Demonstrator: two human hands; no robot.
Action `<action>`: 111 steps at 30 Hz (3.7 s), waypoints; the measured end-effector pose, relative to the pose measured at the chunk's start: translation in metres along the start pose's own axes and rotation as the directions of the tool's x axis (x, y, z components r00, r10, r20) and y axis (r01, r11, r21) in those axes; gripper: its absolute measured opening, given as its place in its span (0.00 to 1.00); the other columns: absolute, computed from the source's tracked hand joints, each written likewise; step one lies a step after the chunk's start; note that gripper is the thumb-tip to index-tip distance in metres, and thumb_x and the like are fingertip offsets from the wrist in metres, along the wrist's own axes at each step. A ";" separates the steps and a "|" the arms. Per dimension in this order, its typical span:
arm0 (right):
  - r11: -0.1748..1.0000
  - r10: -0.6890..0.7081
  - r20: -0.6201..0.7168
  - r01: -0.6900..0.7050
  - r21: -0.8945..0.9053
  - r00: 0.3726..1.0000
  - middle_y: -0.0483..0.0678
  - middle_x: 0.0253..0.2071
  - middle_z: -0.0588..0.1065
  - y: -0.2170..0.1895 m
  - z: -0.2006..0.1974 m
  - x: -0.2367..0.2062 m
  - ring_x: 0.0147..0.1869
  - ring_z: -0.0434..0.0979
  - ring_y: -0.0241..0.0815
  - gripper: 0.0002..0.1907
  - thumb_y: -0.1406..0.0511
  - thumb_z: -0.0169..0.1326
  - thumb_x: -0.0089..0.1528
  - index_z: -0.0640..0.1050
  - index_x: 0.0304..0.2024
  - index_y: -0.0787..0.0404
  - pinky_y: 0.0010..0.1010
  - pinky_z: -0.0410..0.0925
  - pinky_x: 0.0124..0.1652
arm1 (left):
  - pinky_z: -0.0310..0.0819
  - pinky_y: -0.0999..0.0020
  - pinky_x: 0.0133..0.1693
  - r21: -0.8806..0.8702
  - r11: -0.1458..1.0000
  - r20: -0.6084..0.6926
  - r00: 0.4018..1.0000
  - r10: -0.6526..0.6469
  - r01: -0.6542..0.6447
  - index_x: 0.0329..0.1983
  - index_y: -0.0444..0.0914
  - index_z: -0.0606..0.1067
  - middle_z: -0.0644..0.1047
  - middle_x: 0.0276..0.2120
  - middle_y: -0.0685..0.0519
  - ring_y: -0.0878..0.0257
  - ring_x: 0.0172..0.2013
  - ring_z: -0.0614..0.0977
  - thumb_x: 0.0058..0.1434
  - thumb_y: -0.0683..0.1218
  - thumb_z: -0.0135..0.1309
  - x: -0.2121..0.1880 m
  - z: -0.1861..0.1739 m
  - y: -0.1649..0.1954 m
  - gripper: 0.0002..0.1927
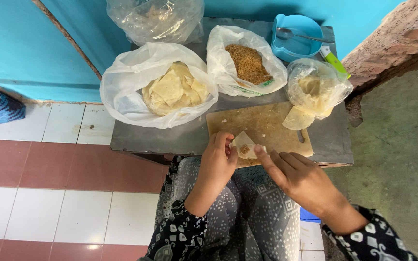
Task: The person sits at a low table and wraps dumplings. They take a thin square wrapper, place filling onto it from a plastic bag, fold and pinch the wrapper closed, and set the finished dumpling into a bag with other wrapped dumplings, repeating the cycle.
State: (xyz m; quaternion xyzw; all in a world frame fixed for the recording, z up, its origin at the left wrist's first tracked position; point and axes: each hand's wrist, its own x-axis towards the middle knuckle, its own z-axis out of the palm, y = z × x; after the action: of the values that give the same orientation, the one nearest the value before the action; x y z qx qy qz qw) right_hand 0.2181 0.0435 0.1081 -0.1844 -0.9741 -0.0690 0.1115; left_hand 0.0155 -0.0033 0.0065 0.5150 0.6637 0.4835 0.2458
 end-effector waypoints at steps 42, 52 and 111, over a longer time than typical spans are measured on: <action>0.903 0.430 0.041 -0.429 -0.028 0.902 0.47 0.42 0.77 0.063 0.061 -0.005 0.49 0.78 0.48 0.31 0.72 0.53 0.56 0.72 0.64 0.53 0.40 0.66 0.53 | 0.79 0.63 0.35 0.172 0.969 0.030 0.984 0.176 -0.178 0.45 0.37 0.82 0.78 0.41 0.51 0.56 0.35 0.83 0.62 0.40 0.59 -0.012 -0.003 0.015 0.09; 0.873 0.483 0.020 -0.483 0.068 0.876 0.49 0.46 0.79 0.078 0.056 -0.008 0.50 0.79 0.51 0.27 0.69 0.58 0.57 0.74 0.60 0.54 0.42 0.69 0.49 | 0.79 0.62 0.35 0.216 0.958 0.059 0.982 0.179 -0.188 0.47 0.36 0.82 0.76 0.39 0.49 0.54 0.34 0.83 0.62 0.41 0.59 -0.012 -0.003 0.008 0.10; -0.108 0.868 0.133 -0.081 0.991 0.479 0.55 0.58 0.71 -0.039 0.134 0.019 0.55 0.77 0.40 0.40 0.82 0.50 0.59 0.60 0.73 0.62 0.29 0.73 0.51 | 0.76 0.57 0.37 0.141 0.965 0.186 0.964 0.192 -0.220 0.42 0.42 0.80 0.77 0.39 0.50 0.51 0.37 0.83 0.58 0.38 0.57 0.005 -0.011 0.001 0.10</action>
State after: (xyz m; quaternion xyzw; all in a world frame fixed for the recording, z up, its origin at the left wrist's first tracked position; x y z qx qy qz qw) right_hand 0.1611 0.0375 -0.0201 -0.4092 -0.5082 0.5560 0.5149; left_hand 0.0055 -0.0027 0.0128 0.6390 0.6196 0.4056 0.2080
